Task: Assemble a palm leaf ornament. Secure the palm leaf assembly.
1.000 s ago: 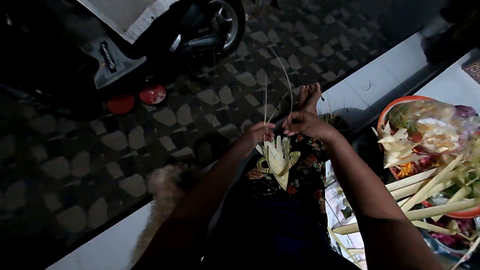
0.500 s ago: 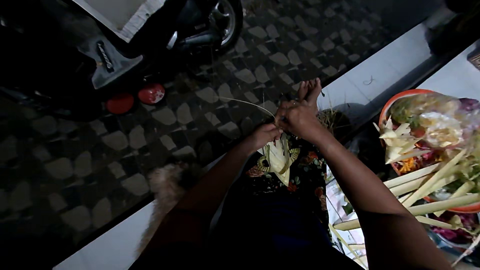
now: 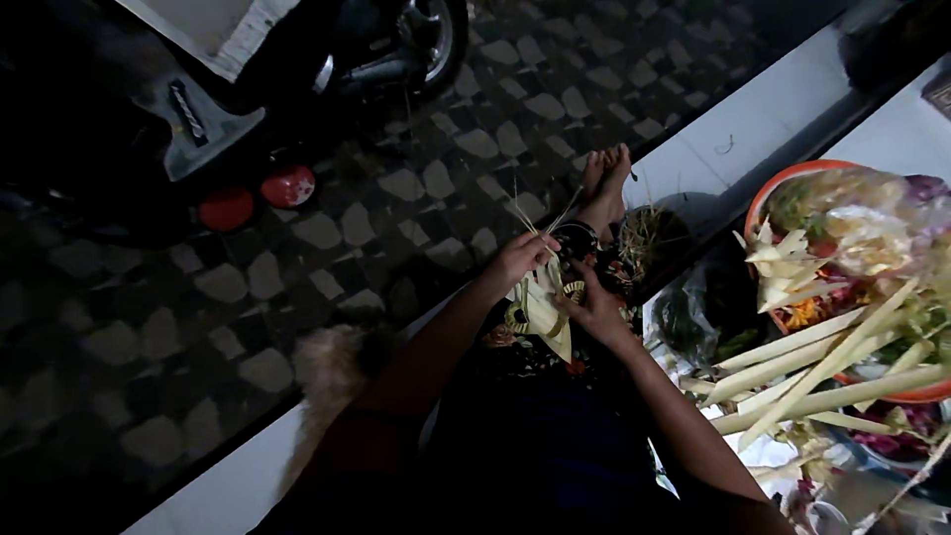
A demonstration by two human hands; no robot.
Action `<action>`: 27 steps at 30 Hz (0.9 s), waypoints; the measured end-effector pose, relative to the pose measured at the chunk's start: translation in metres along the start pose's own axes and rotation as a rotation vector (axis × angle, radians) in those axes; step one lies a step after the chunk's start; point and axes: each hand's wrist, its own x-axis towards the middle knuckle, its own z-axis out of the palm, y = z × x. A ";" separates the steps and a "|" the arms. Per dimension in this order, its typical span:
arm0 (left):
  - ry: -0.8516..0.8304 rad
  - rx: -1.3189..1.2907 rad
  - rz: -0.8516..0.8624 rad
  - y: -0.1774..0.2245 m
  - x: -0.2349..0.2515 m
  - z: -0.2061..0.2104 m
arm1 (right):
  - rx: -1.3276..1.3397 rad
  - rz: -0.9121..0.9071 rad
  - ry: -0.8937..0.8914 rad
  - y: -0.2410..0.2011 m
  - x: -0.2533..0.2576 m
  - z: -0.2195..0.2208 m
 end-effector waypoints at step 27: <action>-0.243 0.201 -0.056 -0.001 0.031 0.013 | -0.658 -0.603 0.670 -0.067 0.022 -0.092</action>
